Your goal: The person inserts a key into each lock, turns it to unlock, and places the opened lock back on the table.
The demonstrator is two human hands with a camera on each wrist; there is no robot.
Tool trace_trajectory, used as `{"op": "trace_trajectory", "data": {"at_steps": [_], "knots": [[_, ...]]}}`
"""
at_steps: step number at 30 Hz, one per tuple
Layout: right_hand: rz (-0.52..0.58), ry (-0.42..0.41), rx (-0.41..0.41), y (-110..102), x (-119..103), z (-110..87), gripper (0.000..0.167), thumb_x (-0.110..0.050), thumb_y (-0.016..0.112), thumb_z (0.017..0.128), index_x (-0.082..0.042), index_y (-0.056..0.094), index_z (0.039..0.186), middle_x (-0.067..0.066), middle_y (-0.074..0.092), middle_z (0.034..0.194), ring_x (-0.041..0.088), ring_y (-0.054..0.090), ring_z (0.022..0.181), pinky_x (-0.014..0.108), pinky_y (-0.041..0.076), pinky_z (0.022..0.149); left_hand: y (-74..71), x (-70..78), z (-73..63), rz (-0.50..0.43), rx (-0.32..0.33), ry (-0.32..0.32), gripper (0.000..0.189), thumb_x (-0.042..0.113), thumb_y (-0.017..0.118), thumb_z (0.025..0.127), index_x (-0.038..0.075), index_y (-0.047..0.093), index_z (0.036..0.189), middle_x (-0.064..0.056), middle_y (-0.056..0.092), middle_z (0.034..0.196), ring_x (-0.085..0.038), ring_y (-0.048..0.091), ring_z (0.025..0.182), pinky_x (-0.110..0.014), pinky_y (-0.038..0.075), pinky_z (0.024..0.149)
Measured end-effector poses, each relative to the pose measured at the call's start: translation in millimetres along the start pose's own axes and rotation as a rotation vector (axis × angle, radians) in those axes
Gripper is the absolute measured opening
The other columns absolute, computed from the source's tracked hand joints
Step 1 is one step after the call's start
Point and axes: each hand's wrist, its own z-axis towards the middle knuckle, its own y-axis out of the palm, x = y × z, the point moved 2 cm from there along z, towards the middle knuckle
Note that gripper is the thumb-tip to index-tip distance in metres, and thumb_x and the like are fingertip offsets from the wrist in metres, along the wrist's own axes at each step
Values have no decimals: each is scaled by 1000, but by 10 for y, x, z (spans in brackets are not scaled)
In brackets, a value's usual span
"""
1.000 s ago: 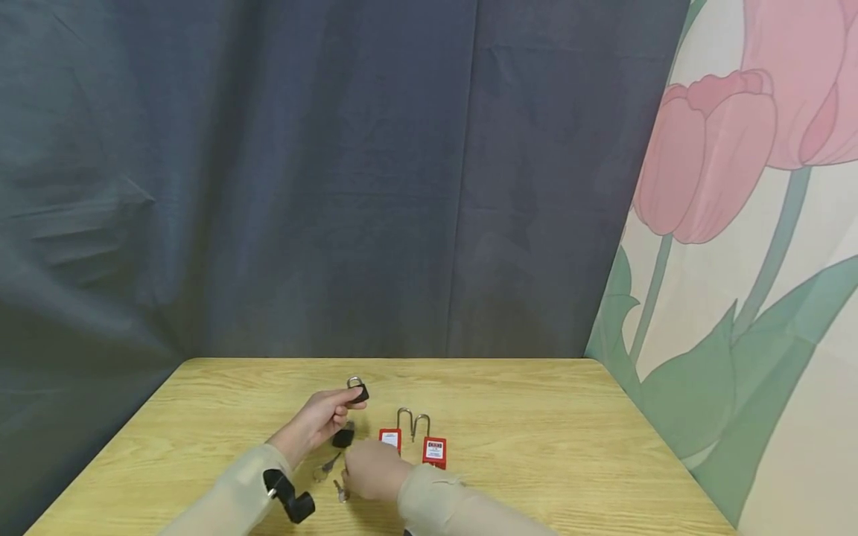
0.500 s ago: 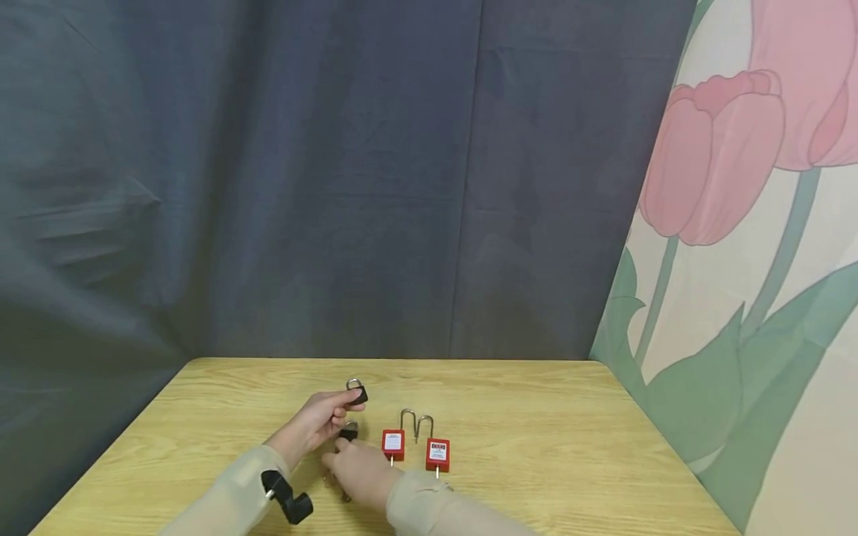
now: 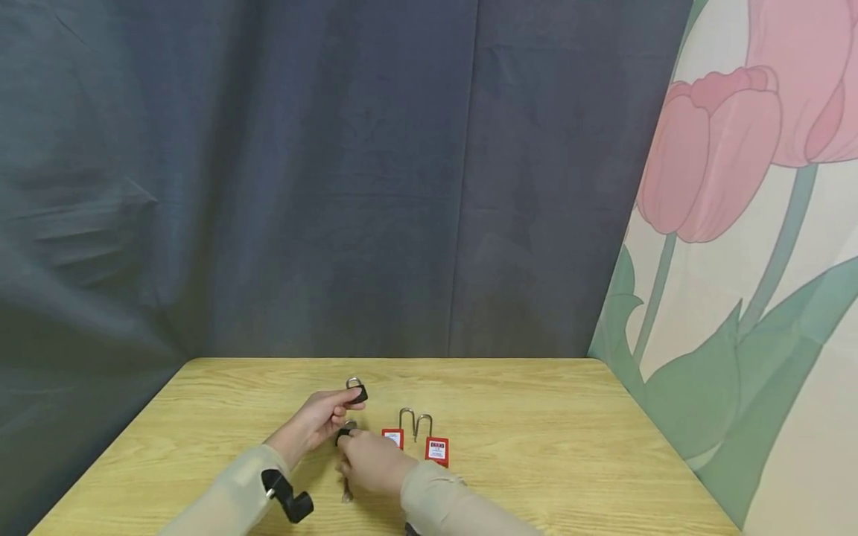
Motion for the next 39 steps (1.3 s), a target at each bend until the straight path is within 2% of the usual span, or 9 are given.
{"op": "trace_trajectory", "data": {"at_steps": [5, 9, 14, 18, 22, 24, 27, 34, 39], "knots": [[561, 176, 9, -225, 169, -65, 28, -24, 55, 99, -13, 48, 74, -5, 46, 61, 7, 41, 50, 21, 32, 45, -14, 12, 3, 8, 15, -3, 46, 19, 62, 95, -10, 54, 129, 0, 70, 78, 7, 39, 46, -6, 34, 44], [1010, 284, -19, -327, 285, -130, 33, -23, 53, 100, -11, 43, 71, 0, 48, 65, 10, 47, 54, 22, 39, 49, -23, 17, -5, 5, 19, -2, 47, 20, 62, 95, -10, 53, 130, 0, 70, 78, 7, 39, 47, -6, 34, 44], [1303, 315, 45, -317, 404, -196, 36, -5, 56, 96, -11, 37, 67, 2, 54, 79, 6, 56, 68, 19, 51, 66, -11, 15, -6, 6, 7, -4, 48, 21, 63, 95, -10, 53, 130, -1, 70, 81, 7, 40, 47, -6, 33, 44], [1339, 299, 140, -297, 493, -243, 30, 2, 57, 93, -9, 37, 74, 2, 52, 81, 12, 64, 82, 21, 55, 76, 4, 20, 14, 7, 2, 0, 47, 20, 63, 95, -10, 54, 129, 0, 71, 80, 8, 40, 47, -5, 33, 44], [1257, 301, 201, -304, 548, -268, 16, 3, 62, 91, 1, 47, 90, 5, 52, 84, 22, 68, 90, 31, 57, 82, 15, 24, 32, 2, 5, -4, 46, 20, 62, 94, -10, 54, 129, 1, 70, 78, 8, 39, 46, -5, 33, 43], [1200, 319, 213, -311, 558, -275, 20, 2, 64, 90, 9, 50, 103, 8, 58, 89, 23, 69, 90, 36, 57, 83, 18, 19, 36, 4, 3, -8, 47, 19, 62, 95, -10, 53, 129, 1, 70, 78, 8, 39, 47, -6, 33, 43], [1130, 339, 200, -317, 551, -271, 31, 1, 63, 91, 13, 51, 117, 15, 65, 97, 23, 69, 91, 38, 57, 84, 10, 10, 34, 2, 5, -10, 47, 20, 62, 95, -10, 53, 130, 0, 71, 79, 8, 39, 47, -6, 33, 44], [1032, 373, 95, -301, 533, -255, 30, -3, 58, 95, 11, 55, 122, 22, 59, 114, 22, 60, 101, 41, 52, 90, 6, 5, 29, 4, 0, -8, 51, 21, 63, 94, -10, 51, 132, 0, 70, 79, 8, 39, 47, -6, 33, 44], [1003, 411, 74, -265, 531, -252, 23, -1, 50, 97, 11, 51, 115, 8, 49, 87, 18, 47, 74, 32, 44, 69, 12, -3, 47, -2, 2, -17, 52, 21, 64, 94, -10, 49, 133, -1, 70, 79, 7, 39, 47, -6, 34, 44]]}}
